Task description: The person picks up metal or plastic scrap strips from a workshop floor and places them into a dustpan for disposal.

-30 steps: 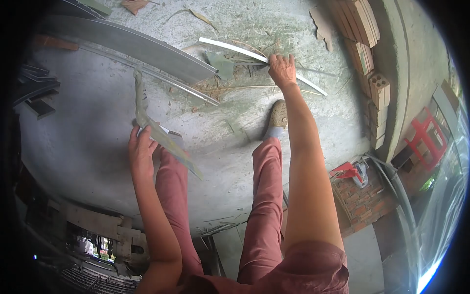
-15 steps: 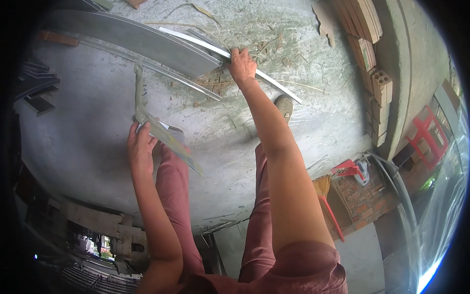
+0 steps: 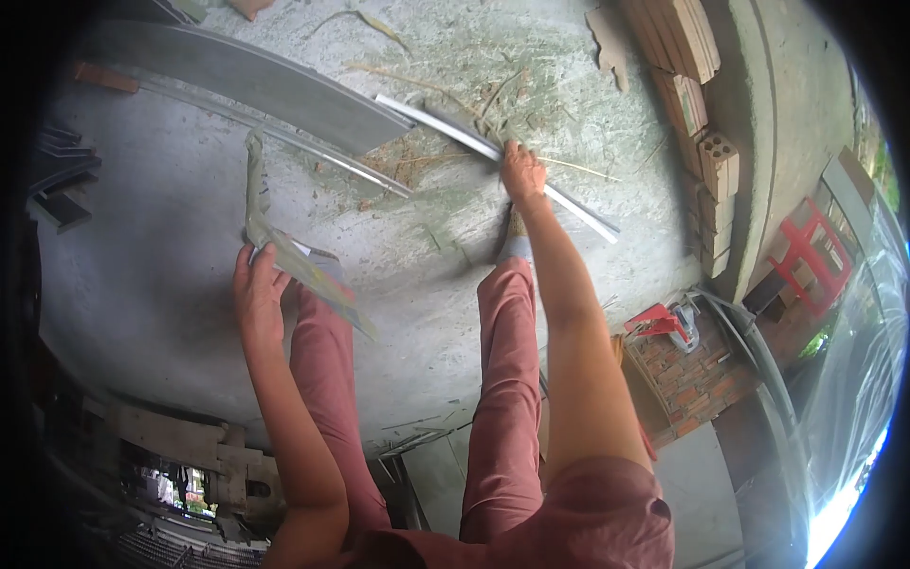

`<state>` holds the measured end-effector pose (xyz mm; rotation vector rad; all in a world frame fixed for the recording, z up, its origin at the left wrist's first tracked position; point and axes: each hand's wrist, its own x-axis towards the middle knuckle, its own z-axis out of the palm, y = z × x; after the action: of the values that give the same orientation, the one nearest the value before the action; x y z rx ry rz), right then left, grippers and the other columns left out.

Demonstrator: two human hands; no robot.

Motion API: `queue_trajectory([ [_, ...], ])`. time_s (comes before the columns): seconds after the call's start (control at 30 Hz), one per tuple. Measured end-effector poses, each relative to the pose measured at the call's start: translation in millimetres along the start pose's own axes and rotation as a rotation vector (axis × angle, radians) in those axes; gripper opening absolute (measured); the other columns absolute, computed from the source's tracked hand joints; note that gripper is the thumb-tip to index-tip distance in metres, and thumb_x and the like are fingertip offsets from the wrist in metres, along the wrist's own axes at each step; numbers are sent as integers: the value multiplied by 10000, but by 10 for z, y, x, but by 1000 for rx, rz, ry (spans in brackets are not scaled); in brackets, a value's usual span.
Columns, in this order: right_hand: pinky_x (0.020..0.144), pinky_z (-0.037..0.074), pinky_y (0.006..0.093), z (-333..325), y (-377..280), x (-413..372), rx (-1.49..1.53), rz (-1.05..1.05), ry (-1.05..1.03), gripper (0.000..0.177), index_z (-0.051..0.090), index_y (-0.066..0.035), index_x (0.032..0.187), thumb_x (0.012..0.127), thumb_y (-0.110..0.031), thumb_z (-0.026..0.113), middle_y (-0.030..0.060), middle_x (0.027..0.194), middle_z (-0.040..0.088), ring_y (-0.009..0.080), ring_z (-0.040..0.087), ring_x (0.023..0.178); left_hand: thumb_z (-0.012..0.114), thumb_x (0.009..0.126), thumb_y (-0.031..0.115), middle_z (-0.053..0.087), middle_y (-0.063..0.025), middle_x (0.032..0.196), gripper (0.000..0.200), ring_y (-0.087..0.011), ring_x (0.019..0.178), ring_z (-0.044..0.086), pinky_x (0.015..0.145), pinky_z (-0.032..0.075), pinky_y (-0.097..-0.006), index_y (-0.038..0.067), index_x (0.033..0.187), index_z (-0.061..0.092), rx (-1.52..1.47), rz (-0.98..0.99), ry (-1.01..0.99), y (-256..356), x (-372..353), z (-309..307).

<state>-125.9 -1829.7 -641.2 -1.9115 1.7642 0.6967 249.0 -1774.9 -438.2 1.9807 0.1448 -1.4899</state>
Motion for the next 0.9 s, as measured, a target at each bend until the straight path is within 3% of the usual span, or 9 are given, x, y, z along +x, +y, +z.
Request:
queue_trajectory([
  [0.17,639,498,362,280,-85,-10,-78,135,191,138,490,-103,905,767,-98,485,84,867,531,250,559,839,543,825,214,473,-125,1109,529,-203,1040,463,921,359,-376,-25,1233,308,-8,42,-17,119,-60,65],
  [0.23,620,499,347,308,-86,-42,-163,19,199,75,506,-104,827,752,-99,498,75,850,504,239,547,829,532,831,221,474,-117,1111,500,-198,1040,462,920,353,-376,-15,1221,327,7,38,-3,141,-72,55],
  [0.4,600,494,356,275,-9,79,-161,-5,199,103,509,-106,849,746,-105,507,61,864,477,222,527,853,525,835,226,499,-99,1092,454,-197,1024,477,909,354,-369,14,1202,361,20,62,-10,158,-88,101],
  [0.63,671,472,444,-760,472,798,91,391,384,195,469,-75,865,707,-149,556,103,886,565,324,535,867,583,813,244,504,-93,1054,492,-171,992,485,930,345,-360,-2,1184,374,8,55,46,161,-88,146],
  [0.77,738,457,431,-1305,843,1293,39,405,610,266,539,-58,896,663,-175,593,136,972,483,333,462,959,592,806,248,513,-69,1011,451,-156,953,490,908,357,-355,14,1146,412,20,69,59,180,-102,210],
  [0.9,820,426,445,-1427,1111,1649,99,423,491,344,529,-47,942,659,-218,620,152,1113,414,340,417,1060,591,806,235,525,-46,961,419,-141,898,504,847,383,-317,26,1133,431,26,137,87,226,-107,272],
])
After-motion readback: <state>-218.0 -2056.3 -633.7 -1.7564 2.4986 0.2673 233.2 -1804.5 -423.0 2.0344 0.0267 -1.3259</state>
